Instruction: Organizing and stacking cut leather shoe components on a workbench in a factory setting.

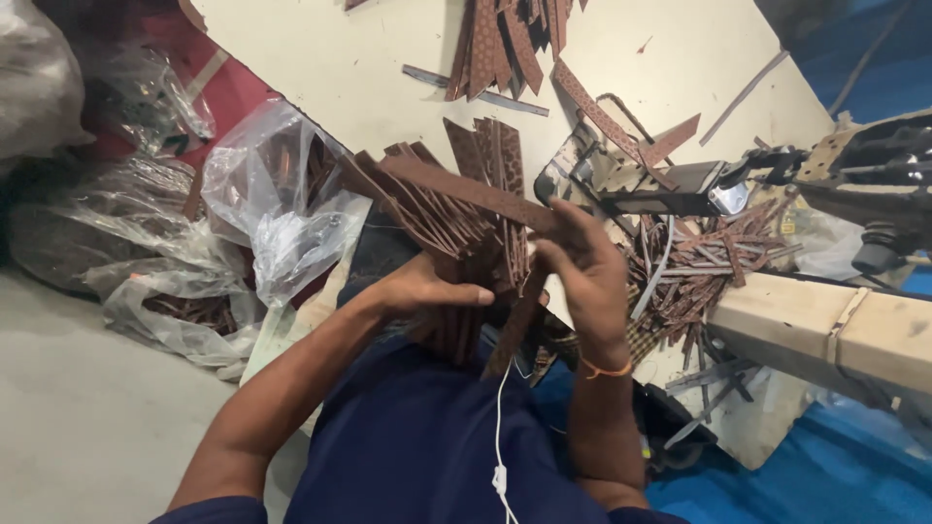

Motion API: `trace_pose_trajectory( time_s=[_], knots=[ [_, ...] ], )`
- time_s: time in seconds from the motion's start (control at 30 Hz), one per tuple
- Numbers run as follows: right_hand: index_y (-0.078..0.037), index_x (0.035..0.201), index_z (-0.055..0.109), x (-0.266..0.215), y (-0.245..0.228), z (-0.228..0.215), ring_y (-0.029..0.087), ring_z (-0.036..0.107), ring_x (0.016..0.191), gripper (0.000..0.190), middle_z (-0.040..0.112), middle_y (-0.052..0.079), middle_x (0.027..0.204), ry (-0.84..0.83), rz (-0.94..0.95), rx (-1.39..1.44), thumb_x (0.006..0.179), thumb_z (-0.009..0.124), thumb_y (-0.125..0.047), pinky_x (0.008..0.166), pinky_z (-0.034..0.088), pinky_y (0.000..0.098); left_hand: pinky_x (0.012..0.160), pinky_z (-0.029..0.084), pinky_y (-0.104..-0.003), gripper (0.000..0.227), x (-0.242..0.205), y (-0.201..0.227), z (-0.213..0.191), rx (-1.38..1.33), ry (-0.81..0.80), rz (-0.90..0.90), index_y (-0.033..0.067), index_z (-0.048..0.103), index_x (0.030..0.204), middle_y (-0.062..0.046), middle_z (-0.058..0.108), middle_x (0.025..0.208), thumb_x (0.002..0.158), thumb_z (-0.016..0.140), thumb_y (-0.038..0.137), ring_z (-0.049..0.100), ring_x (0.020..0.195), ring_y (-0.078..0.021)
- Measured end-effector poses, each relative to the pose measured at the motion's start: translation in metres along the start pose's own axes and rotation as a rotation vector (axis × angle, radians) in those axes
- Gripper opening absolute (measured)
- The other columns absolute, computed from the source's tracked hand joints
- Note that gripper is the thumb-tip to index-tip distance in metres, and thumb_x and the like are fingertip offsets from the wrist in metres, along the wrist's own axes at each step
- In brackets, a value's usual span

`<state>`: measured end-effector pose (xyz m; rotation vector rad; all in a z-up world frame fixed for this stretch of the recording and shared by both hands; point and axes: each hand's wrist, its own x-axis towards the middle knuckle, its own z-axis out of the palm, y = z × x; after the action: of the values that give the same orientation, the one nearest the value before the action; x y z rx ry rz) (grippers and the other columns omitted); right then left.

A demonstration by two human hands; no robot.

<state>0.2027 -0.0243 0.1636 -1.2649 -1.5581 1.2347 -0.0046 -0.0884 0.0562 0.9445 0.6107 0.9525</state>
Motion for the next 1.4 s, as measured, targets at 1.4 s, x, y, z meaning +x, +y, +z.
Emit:
trace_pose_trajectory(
  time_s=[1.4],
  knots=[
    [0.004,0.149,0.05,0.106,0.006,-0.011,0.039,0.046,0.145,0.062,0.046,0.031,0.153,-0.046,-0.423,-0.873,0.101,0.081,-0.021,0.117,0.041,0.0477,0.125,0.044,-0.045,0.08,-0.056,0.05,-0.043,-0.171,-0.138,0.224,0.0046,0.031,0.159,-0.016,0.056,0.151,0.094,0.077,0.011,0.053,0.145,-0.0269]
  ],
)
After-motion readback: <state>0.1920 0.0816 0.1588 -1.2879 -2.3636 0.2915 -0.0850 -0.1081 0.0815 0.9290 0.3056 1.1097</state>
